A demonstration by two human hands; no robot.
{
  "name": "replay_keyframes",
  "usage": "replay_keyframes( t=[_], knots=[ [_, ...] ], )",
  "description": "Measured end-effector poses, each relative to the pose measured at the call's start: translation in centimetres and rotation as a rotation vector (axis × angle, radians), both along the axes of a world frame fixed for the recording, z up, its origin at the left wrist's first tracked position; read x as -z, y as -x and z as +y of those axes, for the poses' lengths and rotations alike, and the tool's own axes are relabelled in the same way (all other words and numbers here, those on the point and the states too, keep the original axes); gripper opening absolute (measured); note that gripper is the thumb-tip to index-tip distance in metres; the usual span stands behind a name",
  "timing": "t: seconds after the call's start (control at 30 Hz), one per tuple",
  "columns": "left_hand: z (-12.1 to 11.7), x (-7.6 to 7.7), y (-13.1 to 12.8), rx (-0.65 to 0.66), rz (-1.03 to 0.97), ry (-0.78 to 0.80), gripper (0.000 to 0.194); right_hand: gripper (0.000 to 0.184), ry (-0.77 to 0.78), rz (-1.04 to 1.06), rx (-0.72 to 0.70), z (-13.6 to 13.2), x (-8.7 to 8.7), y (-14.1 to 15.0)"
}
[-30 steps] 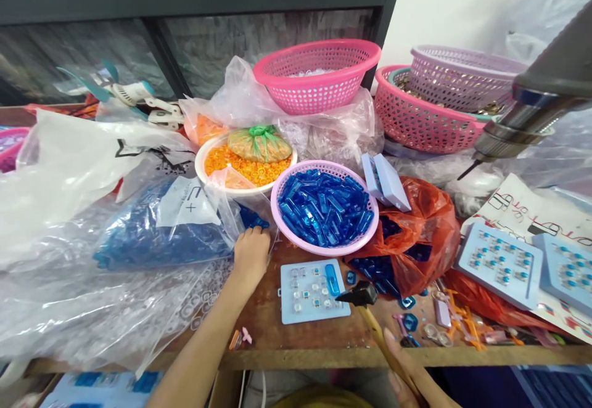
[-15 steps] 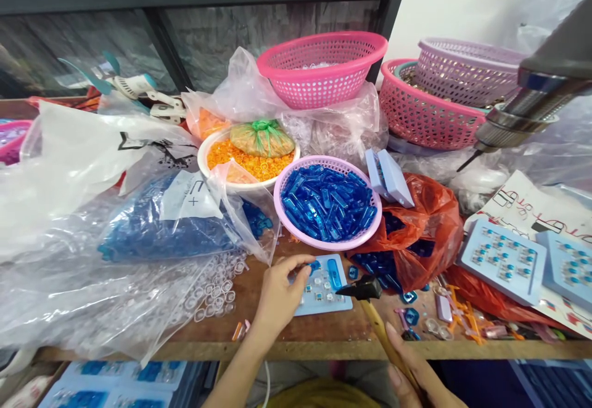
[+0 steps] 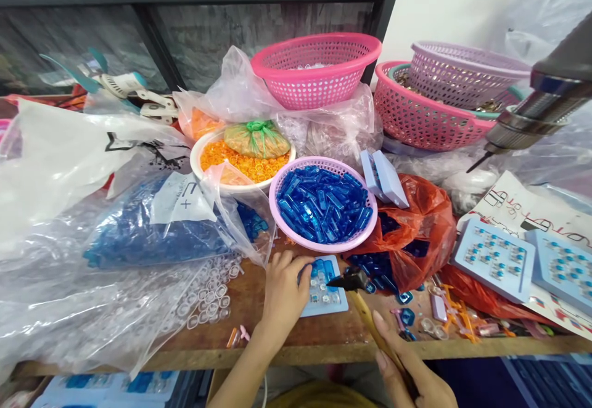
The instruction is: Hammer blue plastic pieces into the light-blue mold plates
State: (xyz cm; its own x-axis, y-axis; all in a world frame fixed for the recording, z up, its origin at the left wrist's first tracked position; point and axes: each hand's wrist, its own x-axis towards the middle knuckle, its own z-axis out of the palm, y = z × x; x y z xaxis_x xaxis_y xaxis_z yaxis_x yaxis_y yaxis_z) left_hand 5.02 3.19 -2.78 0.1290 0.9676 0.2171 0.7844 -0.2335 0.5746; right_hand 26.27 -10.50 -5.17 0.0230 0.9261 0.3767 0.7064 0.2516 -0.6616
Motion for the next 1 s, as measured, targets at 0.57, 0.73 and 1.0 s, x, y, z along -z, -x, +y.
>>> replay_keyframes(
  t=[0.57,0.73,1.0],
  knots=[
    [1.1,-3.0,0.4,0.122,0.127,0.178,0.022,0.064,-0.048,-0.160,-0.084,3.1,-0.7,0.2],
    [1.3,-2.9,0.8,0.155,-0.013,0.242,0.027,0.060,-0.045,-0.114,-0.047,2.6,-0.9,-0.1],
    [1.8,-3.0,0.5,0.130,-0.018,0.336,0.031,0.065,-0.067,-0.154,-0.117,4.0,-1.3,1.0]
  ],
)
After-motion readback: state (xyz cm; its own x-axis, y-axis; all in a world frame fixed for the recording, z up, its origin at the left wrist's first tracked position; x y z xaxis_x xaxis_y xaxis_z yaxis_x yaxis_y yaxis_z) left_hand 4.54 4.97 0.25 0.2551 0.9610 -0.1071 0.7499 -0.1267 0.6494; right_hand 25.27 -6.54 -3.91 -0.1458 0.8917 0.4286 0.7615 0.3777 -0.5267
